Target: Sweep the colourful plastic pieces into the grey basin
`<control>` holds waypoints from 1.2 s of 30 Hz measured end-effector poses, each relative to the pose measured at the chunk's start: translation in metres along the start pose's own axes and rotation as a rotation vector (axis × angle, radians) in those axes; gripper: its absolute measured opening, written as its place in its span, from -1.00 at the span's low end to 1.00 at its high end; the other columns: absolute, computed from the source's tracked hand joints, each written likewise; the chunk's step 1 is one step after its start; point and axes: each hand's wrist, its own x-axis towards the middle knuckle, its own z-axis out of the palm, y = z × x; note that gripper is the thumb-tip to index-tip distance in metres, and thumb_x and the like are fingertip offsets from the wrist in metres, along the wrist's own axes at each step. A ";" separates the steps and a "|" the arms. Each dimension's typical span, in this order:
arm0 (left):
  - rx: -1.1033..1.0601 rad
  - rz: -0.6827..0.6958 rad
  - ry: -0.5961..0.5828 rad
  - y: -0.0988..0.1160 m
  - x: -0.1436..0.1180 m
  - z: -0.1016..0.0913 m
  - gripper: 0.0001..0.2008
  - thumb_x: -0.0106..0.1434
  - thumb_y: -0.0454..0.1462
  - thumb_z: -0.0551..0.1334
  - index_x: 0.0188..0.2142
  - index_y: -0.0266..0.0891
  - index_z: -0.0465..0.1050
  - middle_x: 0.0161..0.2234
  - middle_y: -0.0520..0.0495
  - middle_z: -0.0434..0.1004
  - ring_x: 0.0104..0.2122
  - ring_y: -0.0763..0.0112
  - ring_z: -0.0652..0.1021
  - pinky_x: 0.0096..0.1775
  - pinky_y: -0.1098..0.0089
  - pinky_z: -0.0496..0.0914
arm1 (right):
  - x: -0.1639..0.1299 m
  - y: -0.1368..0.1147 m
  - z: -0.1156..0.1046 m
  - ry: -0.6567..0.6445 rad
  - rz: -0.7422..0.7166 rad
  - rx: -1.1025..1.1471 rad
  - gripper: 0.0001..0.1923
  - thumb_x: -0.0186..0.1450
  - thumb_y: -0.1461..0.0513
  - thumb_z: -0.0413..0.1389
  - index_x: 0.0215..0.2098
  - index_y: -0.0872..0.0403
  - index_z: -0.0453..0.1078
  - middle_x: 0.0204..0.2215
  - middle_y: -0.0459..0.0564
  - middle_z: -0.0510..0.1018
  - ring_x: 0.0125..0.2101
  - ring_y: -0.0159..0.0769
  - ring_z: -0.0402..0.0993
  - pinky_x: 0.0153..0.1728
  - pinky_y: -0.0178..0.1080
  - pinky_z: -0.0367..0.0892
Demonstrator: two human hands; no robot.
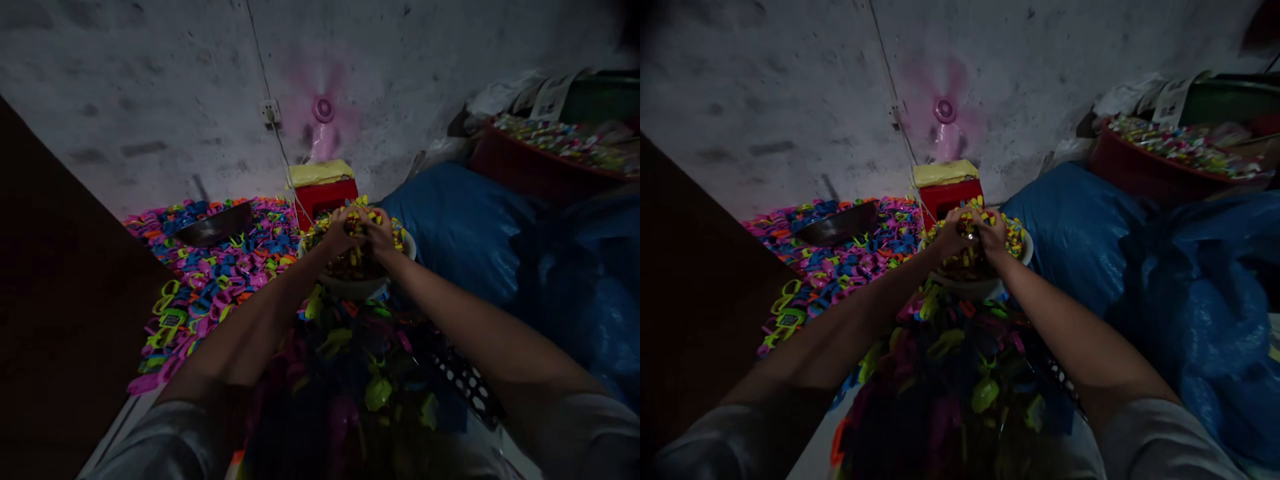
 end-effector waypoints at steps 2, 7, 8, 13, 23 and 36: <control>-0.001 0.026 0.012 0.012 0.004 -0.002 -0.28 -0.12 -0.29 0.44 0.07 -0.26 0.30 0.07 -0.15 0.31 0.11 0.17 0.34 0.17 0.21 0.24 | 0.001 -0.014 -0.007 0.102 -0.031 0.085 -0.56 0.17 -0.12 0.02 -0.23 0.04 0.33 -0.33 -0.09 0.44 -0.28 -0.31 0.38 -0.21 -0.27 0.35; -0.029 0.190 0.071 0.055 -0.008 -0.007 -0.22 -0.07 -0.06 0.42 0.10 -0.26 0.22 0.05 -0.13 0.31 0.10 0.20 0.32 0.19 0.14 0.20 | -0.020 -0.052 -0.038 0.146 -0.114 0.177 -0.65 0.15 -0.04 0.13 -0.31 0.04 0.27 -0.42 -0.15 0.36 -0.35 -0.36 0.37 -0.26 -0.28 0.33; -0.052 0.216 0.082 0.067 -0.017 -0.008 -0.20 -0.07 -0.07 0.43 0.10 -0.28 0.21 0.05 -0.14 0.30 0.11 0.20 0.31 0.18 0.15 0.19 | -0.031 -0.059 -0.045 0.142 -0.133 0.182 -0.65 0.17 -0.04 0.12 -0.31 0.06 0.27 -0.43 -0.15 0.34 -0.36 -0.38 0.37 -0.26 -0.28 0.33; -0.193 0.114 0.016 0.128 -0.108 0.002 -0.19 -0.09 -0.17 0.44 0.13 -0.25 0.18 0.05 -0.19 0.27 0.11 0.11 0.26 0.18 0.13 0.21 | -0.130 -0.078 -0.086 0.239 -0.011 0.069 -0.69 0.16 0.00 0.15 -0.31 0.05 0.31 -0.35 -0.11 0.44 -0.29 -0.32 0.43 -0.19 -0.25 0.34; -0.378 -0.306 -0.473 0.171 -0.291 0.041 -0.41 0.10 -0.29 0.24 0.16 -0.07 0.26 0.11 -0.16 0.24 0.09 0.15 0.36 0.11 0.22 0.31 | -0.351 -0.021 -0.135 0.181 0.550 -0.163 -0.61 0.19 -0.09 0.07 -0.17 -0.02 0.29 -0.28 -0.03 0.51 -0.29 -0.19 0.46 -0.25 -0.17 0.40; 0.253 -0.290 -0.616 0.190 -0.296 0.015 -0.39 0.12 -0.40 0.17 0.17 0.02 0.27 0.29 -0.17 0.13 0.19 -0.10 0.28 0.13 -0.18 0.11 | -0.369 -0.010 -0.161 -0.237 0.400 -0.300 -0.54 0.16 0.00 0.07 -0.02 -0.02 0.38 0.05 0.09 0.43 0.11 -0.08 0.30 0.16 0.05 0.19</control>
